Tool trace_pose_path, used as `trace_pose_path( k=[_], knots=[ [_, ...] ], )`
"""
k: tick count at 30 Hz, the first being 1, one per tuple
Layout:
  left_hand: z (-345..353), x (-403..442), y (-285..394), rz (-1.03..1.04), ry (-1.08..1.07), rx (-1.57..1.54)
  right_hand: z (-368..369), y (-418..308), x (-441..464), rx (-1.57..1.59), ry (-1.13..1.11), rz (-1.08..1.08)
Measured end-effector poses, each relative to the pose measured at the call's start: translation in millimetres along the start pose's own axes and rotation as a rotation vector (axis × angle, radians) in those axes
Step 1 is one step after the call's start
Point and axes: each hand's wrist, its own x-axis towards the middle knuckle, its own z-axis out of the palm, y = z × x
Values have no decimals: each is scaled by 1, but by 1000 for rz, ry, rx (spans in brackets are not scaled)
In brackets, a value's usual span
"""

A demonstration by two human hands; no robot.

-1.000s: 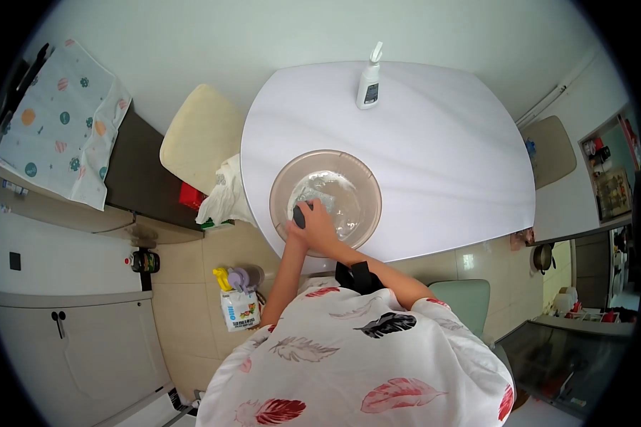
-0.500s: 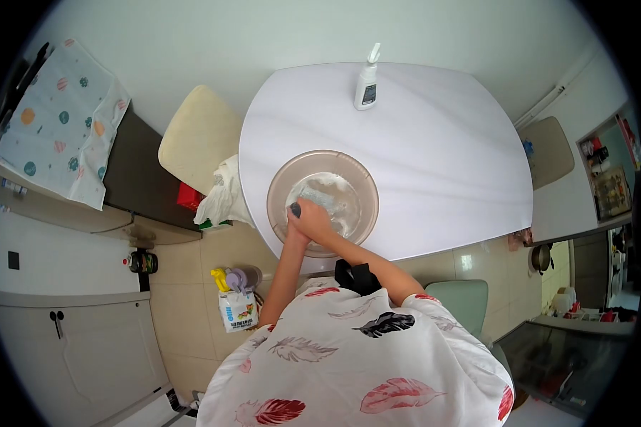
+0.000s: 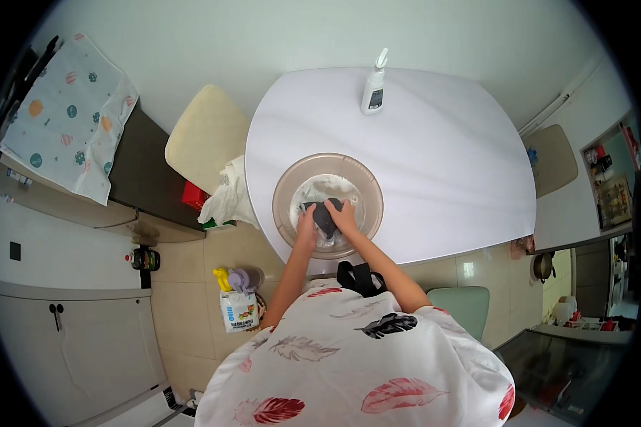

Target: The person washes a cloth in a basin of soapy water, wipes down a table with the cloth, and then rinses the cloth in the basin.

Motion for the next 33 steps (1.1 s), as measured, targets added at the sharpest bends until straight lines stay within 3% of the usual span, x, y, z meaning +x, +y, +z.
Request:
trace_pose_path(
  k=[5,7,10,16,17,18,20,21,22,25,26,28,29,31,33],
  knots=[
    [21,-26,19,-23,44,101,-31,3,-12,-117,69,-248],
    [23,-25,18,7,93,204,-37,7,-10,1,-345,-339],
    [26,-23,13,56,47,216,-34,7,-13,-75,-155,-481],
    [31,-31,19,154,70,461,-58,-6,4,26,-240,-368],
    [34,-37,22,227,46,479,-63,-10,7,-19,-172,-524],
    [29,-31,18,228,46,479,-69,-16,8,-20,-171,-525],
    [10,-11,7,407,18,556,-80,-27,10,122,-152,-232],
    [16,-27,22,354,-6,574,-85,-29,15,160,-151,-165],
    [9,-21,21,351,-7,575,-90,-30,19,159,-149,-162],
    [-2,-9,24,733,143,869,-105,-38,27,362,-243,-1],
    [-2,-6,27,733,141,869,-110,-42,27,362,-242,-1],
    [-2,0,34,984,111,871,-123,-60,24,426,-295,36],
    [-1,-3,40,984,112,871,-129,-69,23,455,-322,-3],
    [28,-45,77,500,-45,669,-137,-82,23,470,-333,-32],
    [46,-70,100,454,-32,694,-144,-92,27,484,-362,-65]
  ],
)
